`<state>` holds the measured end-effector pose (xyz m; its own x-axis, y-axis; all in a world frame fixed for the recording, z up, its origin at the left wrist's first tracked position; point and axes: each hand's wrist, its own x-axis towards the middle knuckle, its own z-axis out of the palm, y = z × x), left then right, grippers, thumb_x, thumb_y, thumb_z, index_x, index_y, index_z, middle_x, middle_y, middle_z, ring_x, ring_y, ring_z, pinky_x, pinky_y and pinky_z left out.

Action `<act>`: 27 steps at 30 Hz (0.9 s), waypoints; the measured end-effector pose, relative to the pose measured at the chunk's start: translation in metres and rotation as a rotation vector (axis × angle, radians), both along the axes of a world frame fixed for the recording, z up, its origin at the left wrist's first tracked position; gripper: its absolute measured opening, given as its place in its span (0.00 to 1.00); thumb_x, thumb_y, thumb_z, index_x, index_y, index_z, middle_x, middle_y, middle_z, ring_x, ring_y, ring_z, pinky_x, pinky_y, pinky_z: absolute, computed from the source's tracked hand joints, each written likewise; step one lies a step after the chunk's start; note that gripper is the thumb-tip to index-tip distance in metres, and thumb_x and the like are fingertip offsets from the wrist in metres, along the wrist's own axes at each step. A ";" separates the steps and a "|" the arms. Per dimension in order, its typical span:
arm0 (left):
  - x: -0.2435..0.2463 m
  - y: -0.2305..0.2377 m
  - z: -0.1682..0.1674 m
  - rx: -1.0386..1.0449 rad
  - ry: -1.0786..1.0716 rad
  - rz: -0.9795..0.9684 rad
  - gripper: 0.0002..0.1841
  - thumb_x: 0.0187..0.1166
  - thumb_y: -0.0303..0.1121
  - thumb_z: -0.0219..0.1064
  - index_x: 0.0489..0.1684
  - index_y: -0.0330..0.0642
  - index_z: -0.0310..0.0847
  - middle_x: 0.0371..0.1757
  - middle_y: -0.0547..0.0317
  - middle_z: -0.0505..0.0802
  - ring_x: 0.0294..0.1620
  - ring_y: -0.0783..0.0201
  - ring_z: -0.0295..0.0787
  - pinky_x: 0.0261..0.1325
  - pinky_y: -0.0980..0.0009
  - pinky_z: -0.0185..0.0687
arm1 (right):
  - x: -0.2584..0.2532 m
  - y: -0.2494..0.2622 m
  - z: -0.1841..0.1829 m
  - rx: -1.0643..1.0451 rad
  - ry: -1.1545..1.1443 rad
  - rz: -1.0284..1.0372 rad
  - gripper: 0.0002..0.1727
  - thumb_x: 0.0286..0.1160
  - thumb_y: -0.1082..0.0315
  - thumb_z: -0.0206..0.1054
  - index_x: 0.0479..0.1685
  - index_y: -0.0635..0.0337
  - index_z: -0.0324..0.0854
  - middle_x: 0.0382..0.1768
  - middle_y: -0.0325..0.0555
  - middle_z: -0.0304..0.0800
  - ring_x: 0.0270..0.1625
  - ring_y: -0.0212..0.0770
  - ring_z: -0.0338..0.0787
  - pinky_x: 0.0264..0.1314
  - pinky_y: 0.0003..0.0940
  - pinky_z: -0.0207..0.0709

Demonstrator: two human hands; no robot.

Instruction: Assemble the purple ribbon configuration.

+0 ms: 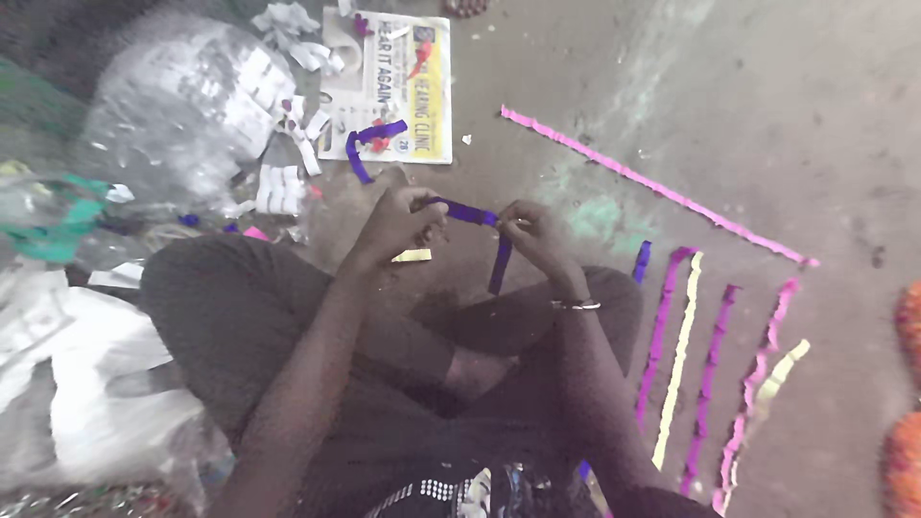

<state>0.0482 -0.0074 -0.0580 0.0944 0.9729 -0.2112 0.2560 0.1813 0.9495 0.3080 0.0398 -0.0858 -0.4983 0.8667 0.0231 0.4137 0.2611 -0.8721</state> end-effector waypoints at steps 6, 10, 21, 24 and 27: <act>0.006 -0.004 0.006 -0.052 -0.126 -0.179 0.11 0.93 0.32 0.52 0.53 0.36 0.80 0.33 0.63 0.88 0.27 0.74 0.86 0.32 0.77 0.87 | -0.021 -0.010 -0.004 -0.203 0.273 0.308 0.23 0.79 0.70 0.64 0.71 0.70 0.73 0.63 0.46 0.86 0.63 0.29 0.86 0.67 0.26 0.81; 0.004 0.000 0.000 -0.073 -0.119 -0.127 0.16 0.96 0.35 0.46 0.48 0.36 0.78 0.27 0.63 0.86 0.24 0.73 0.85 0.31 0.75 0.87 | -0.026 -0.014 -0.002 -0.315 0.409 0.394 0.12 0.78 0.79 0.62 0.58 0.71 0.79 0.47 0.40 0.94 0.50 0.27 0.92 0.59 0.26 0.87; 0.025 -0.006 -0.009 0.181 0.129 -0.054 0.16 0.90 0.40 0.58 0.58 0.40 0.87 0.42 0.61 0.92 0.41 0.75 0.86 0.50 0.72 0.83 | -0.036 -0.022 0.000 -0.390 0.441 0.074 0.13 0.89 0.71 0.55 0.59 0.69 0.80 0.39 0.39 0.92 0.42 0.29 0.92 0.54 0.31 0.88; 0.027 -0.008 -0.010 0.197 0.090 -0.046 0.15 0.87 0.38 0.63 0.57 0.35 0.88 0.43 0.58 0.94 0.40 0.74 0.89 0.51 0.71 0.85 | -0.040 -0.023 0.003 -0.387 0.403 0.021 0.11 0.87 0.73 0.56 0.56 0.69 0.81 0.38 0.37 0.92 0.40 0.26 0.91 0.51 0.27 0.88; 0.023 -0.003 -0.016 0.147 -0.005 0.160 0.17 0.92 0.33 0.52 0.55 0.28 0.83 0.45 0.48 0.93 0.43 0.63 0.94 0.53 0.61 0.92 | -0.030 -0.016 0.004 -0.333 0.204 0.034 0.13 0.88 0.70 0.57 0.57 0.68 0.82 0.38 0.38 0.92 0.39 0.25 0.90 0.50 0.25 0.87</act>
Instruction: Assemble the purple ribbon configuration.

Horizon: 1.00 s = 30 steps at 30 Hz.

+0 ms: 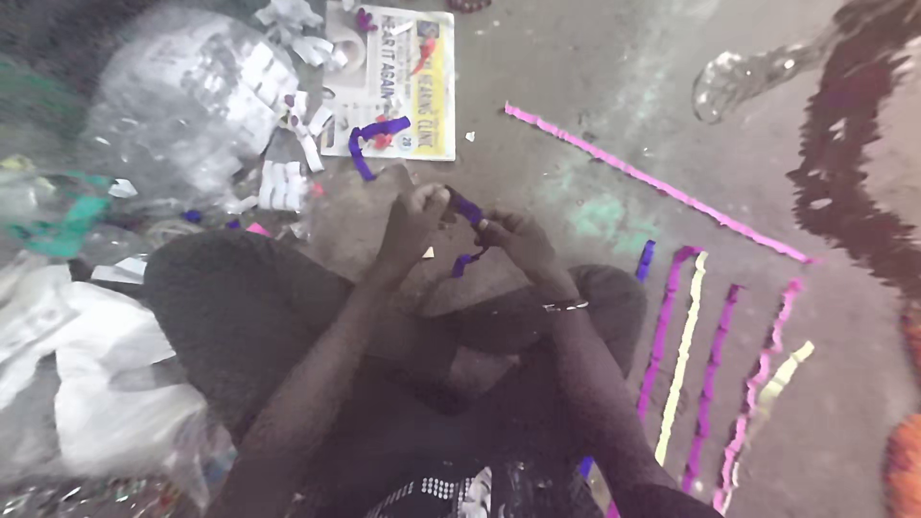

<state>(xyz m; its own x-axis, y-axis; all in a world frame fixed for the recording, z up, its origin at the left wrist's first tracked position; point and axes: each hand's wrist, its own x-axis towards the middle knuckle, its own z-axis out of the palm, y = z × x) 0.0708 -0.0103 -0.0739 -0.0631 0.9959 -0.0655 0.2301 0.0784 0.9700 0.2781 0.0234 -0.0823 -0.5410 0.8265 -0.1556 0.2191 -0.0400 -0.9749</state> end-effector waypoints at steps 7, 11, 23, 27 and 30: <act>-0.012 -0.002 0.019 -0.149 -0.247 0.054 0.15 0.94 0.34 0.49 0.53 0.33 0.79 0.36 0.56 0.93 0.33 0.64 0.94 0.40 0.63 0.95 | 0.013 0.006 -0.016 0.176 -0.082 0.107 0.26 0.83 0.64 0.65 0.76 0.68 0.73 0.68 0.52 0.85 0.62 0.34 0.89 0.64 0.30 0.84; -0.004 -0.004 0.015 -0.178 -0.318 -0.018 0.15 0.95 0.35 0.48 0.46 0.35 0.80 0.29 0.58 0.93 0.27 0.66 0.92 0.33 0.66 0.93 | -0.010 0.001 0.006 -0.029 0.133 0.178 0.17 0.83 0.69 0.64 0.66 0.66 0.78 0.52 0.41 0.91 0.50 0.28 0.90 0.53 0.27 0.87; 0.006 -0.008 -0.005 0.427 0.496 -0.138 0.17 0.84 0.38 0.66 0.59 0.34 0.89 0.55 0.45 0.95 0.58 0.51 0.93 0.68 0.53 0.83 | -0.009 -0.004 0.002 -0.063 0.115 0.060 0.15 0.89 0.71 0.56 0.65 0.70 0.78 0.45 0.38 0.92 0.44 0.24 0.90 0.52 0.24 0.86; 0.007 -0.008 -0.006 0.316 0.444 -0.105 0.13 0.84 0.36 0.66 0.50 0.37 0.93 0.43 0.48 0.96 0.44 0.56 0.94 0.55 0.56 0.87 | -0.010 -0.003 -0.007 -0.036 0.124 0.146 0.16 0.91 0.71 0.51 0.66 0.69 0.78 0.46 0.38 0.93 0.46 0.24 0.91 0.53 0.25 0.86; 0.007 -0.007 0.002 0.170 0.442 -0.036 0.15 0.88 0.37 0.61 0.50 0.35 0.91 0.42 0.47 0.95 0.43 0.56 0.94 0.55 0.54 0.86 | -0.008 -0.003 -0.007 -0.031 0.142 0.157 0.17 0.92 0.70 0.48 0.64 0.70 0.79 0.46 0.39 0.94 0.46 0.26 0.91 0.55 0.26 0.86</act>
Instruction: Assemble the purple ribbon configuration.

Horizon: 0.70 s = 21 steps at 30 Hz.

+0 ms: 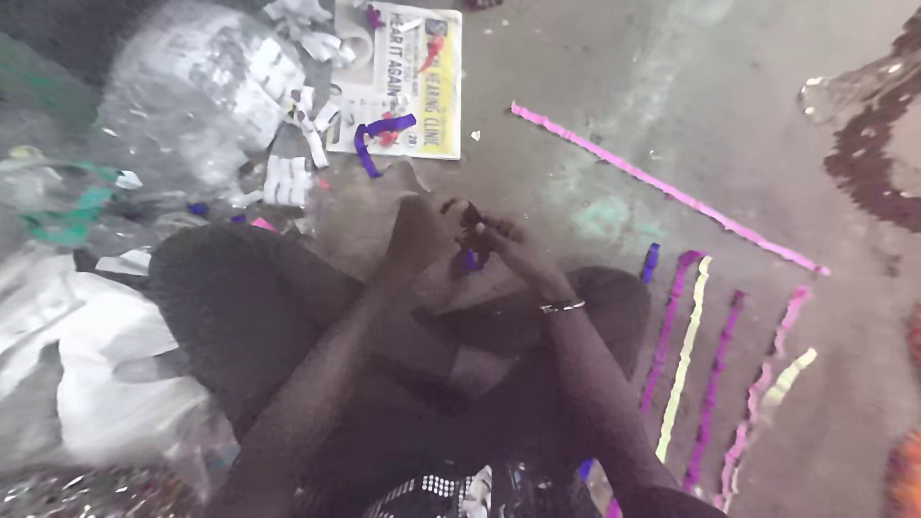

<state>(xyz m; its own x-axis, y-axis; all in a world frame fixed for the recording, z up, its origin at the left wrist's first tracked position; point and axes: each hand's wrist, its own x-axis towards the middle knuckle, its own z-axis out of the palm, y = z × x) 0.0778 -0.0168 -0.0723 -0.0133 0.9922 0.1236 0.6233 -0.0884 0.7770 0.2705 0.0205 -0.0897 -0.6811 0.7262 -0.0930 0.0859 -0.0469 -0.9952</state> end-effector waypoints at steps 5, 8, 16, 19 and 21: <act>-0.004 0.003 0.003 -0.063 -0.051 0.053 0.14 0.88 0.37 0.62 0.54 0.37 0.89 0.43 0.50 0.95 0.43 0.60 0.93 0.55 0.56 0.86 | 0.001 0.001 -0.002 -0.028 0.060 -0.039 0.13 0.92 0.68 0.51 0.53 0.66 0.80 0.41 0.38 0.95 0.39 0.25 0.91 0.44 0.24 0.86; -0.001 0.002 0.003 0.011 -0.007 0.026 0.16 0.84 0.37 0.66 0.60 0.34 0.87 0.55 0.44 0.93 0.57 0.52 0.92 0.66 0.53 0.84 | 0.002 0.001 -0.002 -0.030 0.062 -0.039 0.13 0.92 0.69 0.51 0.55 0.67 0.80 0.41 0.40 0.95 0.40 0.28 0.93 0.47 0.27 0.88; 0.001 -0.002 0.006 -0.031 -0.031 -0.059 0.15 0.86 0.38 0.64 0.51 0.34 0.91 0.43 0.46 0.95 0.43 0.56 0.93 0.54 0.54 0.86 | 0.000 0.000 -0.001 0.017 0.035 -0.062 0.15 0.91 0.71 0.50 0.58 0.69 0.81 0.40 0.40 0.94 0.38 0.28 0.91 0.45 0.27 0.88; -0.008 0.003 0.008 -0.069 -0.118 0.079 0.17 0.91 0.38 0.56 0.49 0.33 0.88 0.40 0.48 0.92 0.41 0.60 0.90 0.53 0.57 0.85 | 0.010 0.003 -0.001 0.005 -0.027 -0.107 0.16 0.92 0.70 0.52 0.61 0.70 0.82 0.44 0.45 0.96 0.43 0.33 0.94 0.50 0.31 0.89; -0.019 0.010 0.002 -0.069 -0.226 0.166 0.18 0.91 0.38 0.56 0.52 0.31 0.86 0.41 0.48 0.92 0.40 0.61 0.90 0.51 0.59 0.88 | 0.018 0.006 0.001 0.081 -0.131 -0.132 0.16 0.91 0.68 0.54 0.61 0.68 0.83 0.44 0.44 0.96 0.44 0.31 0.94 0.53 0.31 0.89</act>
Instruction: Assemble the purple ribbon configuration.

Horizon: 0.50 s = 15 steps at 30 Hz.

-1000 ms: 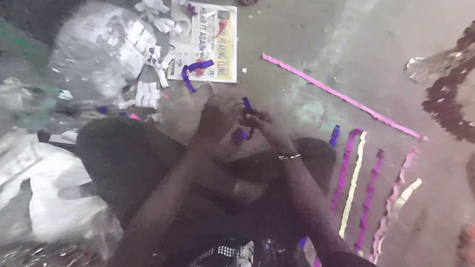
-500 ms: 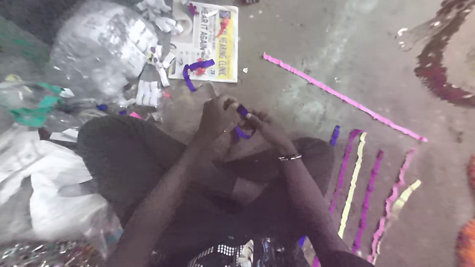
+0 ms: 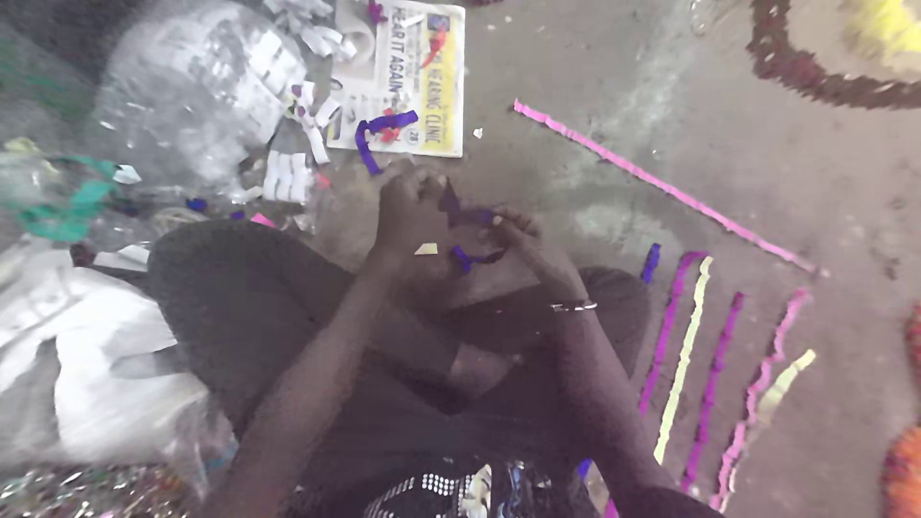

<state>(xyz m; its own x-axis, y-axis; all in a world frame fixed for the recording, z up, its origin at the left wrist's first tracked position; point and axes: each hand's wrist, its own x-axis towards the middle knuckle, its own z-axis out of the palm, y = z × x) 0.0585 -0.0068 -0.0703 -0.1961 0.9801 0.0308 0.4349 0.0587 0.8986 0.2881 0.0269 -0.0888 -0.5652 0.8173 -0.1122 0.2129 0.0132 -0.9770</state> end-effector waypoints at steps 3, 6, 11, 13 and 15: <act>-0.013 0.002 0.004 0.024 -0.176 0.116 0.15 0.91 0.35 0.56 0.51 0.30 0.84 0.43 0.52 0.90 0.42 0.68 0.88 0.53 0.65 0.86 | 0.010 0.003 0.013 0.087 -0.306 0.084 0.15 0.90 0.65 0.57 0.55 0.67 0.85 0.39 0.43 0.89 0.39 0.27 0.85 0.49 0.28 0.81; -0.011 -0.001 0.014 -0.016 -0.341 0.053 0.13 0.90 0.33 0.58 0.51 0.32 0.84 0.40 0.59 0.91 0.38 0.73 0.89 0.48 0.69 0.88 | 0.011 0.002 0.012 0.125 -0.290 0.225 0.20 0.81 0.64 0.69 0.67 0.63 0.82 0.53 0.46 0.92 0.49 0.31 0.90 0.56 0.31 0.86; 0.005 -0.008 0.012 -0.090 -0.486 -0.156 0.11 0.89 0.31 0.58 0.46 0.34 0.85 0.37 0.60 0.94 0.37 0.69 0.92 0.46 0.66 0.92 | -0.015 -0.007 -0.006 0.121 0.105 0.216 0.26 0.74 0.70 0.73 0.71 0.68 0.78 0.61 0.48 0.90 0.60 0.33 0.89 0.66 0.32 0.85; 0.004 -0.004 0.011 -0.111 -0.427 -0.066 0.12 0.89 0.32 0.59 0.50 0.32 0.86 0.39 0.55 0.93 0.37 0.66 0.93 0.45 0.63 0.94 | -0.020 -0.010 -0.001 0.020 0.153 0.204 0.11 0.78 0.75 0.68 0.55 0.70 0.83 0.43 0.43 0.94 0.42 0.29 0.92 0.50 0.28 0.89; 0.000 -0.004 0.014 -0.154 -0.397 0.011 0.13 0.91 0.34 0.58 0.54 0.32 0.84 0.39 0.54 0.92 0.34 0.65 0.93 0.42 0.64 0.94 | -0.019 -0.013 0.006 -0.014 0.143 0.219 0.08 0.81 0.76 0.63 0.51 0.70 0.82 0.39 0.40 0.94 0.39 0.26 0.91 0.47 0.24 0.88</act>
<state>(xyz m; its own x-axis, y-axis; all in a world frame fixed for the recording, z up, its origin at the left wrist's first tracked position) 0.0581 -0.0103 -0.0559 -0.1738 0.9650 -0.1962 0.0558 0.2086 0.9764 0.2693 0.0139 -0.0825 -0.7393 0.6728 -0.0283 0.0658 0.0303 -0.9974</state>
